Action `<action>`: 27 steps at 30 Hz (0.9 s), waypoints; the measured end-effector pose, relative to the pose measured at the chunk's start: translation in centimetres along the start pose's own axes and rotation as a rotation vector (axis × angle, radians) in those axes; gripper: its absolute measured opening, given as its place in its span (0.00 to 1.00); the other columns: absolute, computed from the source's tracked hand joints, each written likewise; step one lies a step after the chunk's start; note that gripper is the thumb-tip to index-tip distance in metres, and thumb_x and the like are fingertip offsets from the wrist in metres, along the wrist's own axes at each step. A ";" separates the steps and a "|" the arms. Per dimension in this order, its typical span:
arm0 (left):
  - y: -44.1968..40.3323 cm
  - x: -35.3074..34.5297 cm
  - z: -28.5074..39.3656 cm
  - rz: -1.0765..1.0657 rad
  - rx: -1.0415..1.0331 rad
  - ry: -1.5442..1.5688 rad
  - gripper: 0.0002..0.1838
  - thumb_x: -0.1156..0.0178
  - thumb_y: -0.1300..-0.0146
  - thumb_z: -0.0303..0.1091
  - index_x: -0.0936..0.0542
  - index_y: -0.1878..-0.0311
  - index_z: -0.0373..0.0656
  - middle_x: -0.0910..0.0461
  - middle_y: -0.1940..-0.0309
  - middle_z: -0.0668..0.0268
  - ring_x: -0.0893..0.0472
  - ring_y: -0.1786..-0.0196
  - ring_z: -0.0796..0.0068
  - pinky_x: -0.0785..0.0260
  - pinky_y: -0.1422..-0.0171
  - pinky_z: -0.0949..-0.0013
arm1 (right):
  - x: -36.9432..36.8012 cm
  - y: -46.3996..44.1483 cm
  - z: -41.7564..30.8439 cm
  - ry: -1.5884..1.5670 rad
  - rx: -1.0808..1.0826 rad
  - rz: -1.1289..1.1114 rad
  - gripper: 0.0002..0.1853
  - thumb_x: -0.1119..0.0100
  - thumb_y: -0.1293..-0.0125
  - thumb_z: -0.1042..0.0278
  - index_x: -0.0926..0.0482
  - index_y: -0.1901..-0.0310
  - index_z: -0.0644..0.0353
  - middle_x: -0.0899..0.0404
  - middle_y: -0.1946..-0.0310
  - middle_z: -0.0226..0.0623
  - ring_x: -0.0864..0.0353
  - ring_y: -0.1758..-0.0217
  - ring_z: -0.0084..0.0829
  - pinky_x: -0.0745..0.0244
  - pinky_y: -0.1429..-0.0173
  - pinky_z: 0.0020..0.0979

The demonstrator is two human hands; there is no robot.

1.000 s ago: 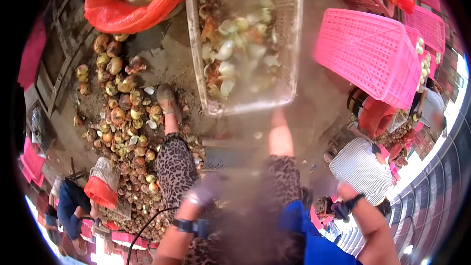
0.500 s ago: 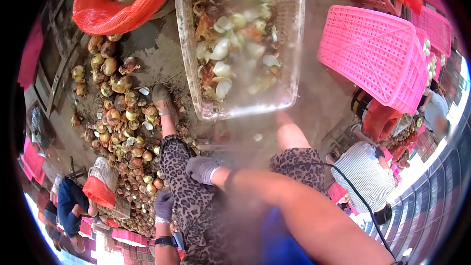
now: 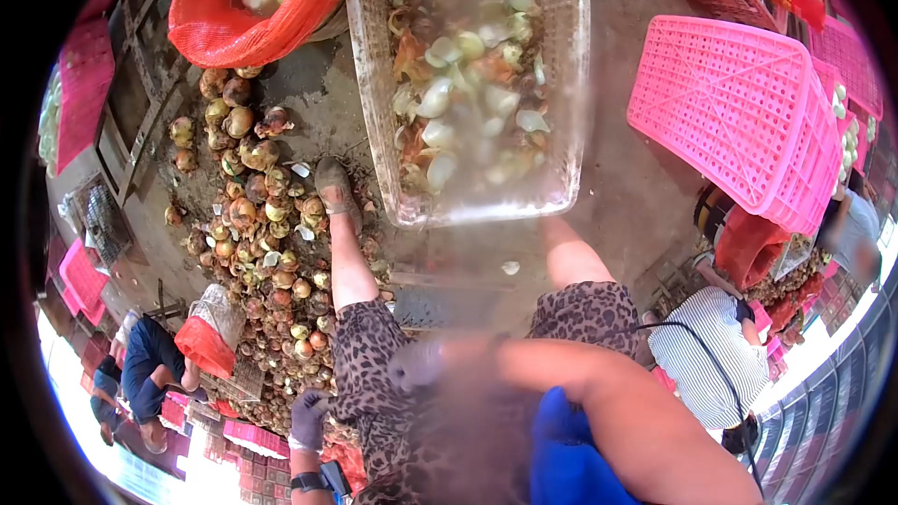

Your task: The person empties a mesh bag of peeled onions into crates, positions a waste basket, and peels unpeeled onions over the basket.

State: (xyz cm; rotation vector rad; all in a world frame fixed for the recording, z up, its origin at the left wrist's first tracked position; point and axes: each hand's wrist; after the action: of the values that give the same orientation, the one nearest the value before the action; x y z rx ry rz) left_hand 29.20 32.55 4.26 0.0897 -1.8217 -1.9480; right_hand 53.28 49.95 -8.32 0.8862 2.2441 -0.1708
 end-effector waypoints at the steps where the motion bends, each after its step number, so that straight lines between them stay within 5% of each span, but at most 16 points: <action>1: -0.5 -0.5 0.1 0.047 -0.035 0.001 0.04 0.38 0.40 0.24 0.19 0.62 0.37 0.20 0.67 0.72 0.25 0.65 0.83 0.33 0.59 0.76 | -0.1 0.2 0.2 -0.002 -0.001 0.005 0.14 0.40 0.41 0.61 0.16 0.54 0.53 0.15 0.61 0.36 0.18 0.59 0.32 0.24 0.52 0.40; 5: -2.1 -3.6 0.5 -0.095 -0.173 -0.216 0.04 0.37 0.37 0.28 0.20 0.64 0.38 0.23 0.71 0.74 0.28 0.66 0.81 0.34 0.59 0.74 | 0.0 1.3 0.4 0.011 -0.015 0.006 0.14 0.40 0.40 0.62 0.16 0.54 0.54 0.15 0.61 0.36 0.18 0.59 0.32 0.23 0.53 0.39; 9: 0.5 -3.9 4.2 -0.184 -0.015 -0.340 0.08 0.34 0.35 0.33 0.18 0.61 0.38 0.19 0.69 0.69 0.23 0.63 0.80 0.32 0.55 0.76 | 1.0 2.0 0.8 0.037 -0.042 0.056 0.14 0.41 0.39 0.62 0.16 0.54 0.54 0.15 0.62 0.37 0.17 0.60 0.32 0.23 0.54 0.39; 27: -4.0 -1.7 4.8 -0.274 -0.008 -0.232 0.12 0.31 0.42 0.31 0.19 0.56 0.40 0.18 0.67 0.66 0.20 0.66 0.75 0.28 0.61 0.73 | 8.0 9.2 -2.3 0.075 -0.278 0.431 0.13 0.43 0.36 0.64 0.15 0.53 0.57 0.14 0.64 0.40 0.17 0.63 0.32 0.21 0.57 0.37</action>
State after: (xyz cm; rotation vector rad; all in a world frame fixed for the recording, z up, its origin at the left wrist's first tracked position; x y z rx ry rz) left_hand 27.82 37.70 0.56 0.1211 -2.0393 -2.2335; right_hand 53.79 62.11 -10.72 1.2057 2.0215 0.3678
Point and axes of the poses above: each hand's wrist, its own y-axis away from the middle knuckle, its own x-axis out of the back of the hand, z = x × y
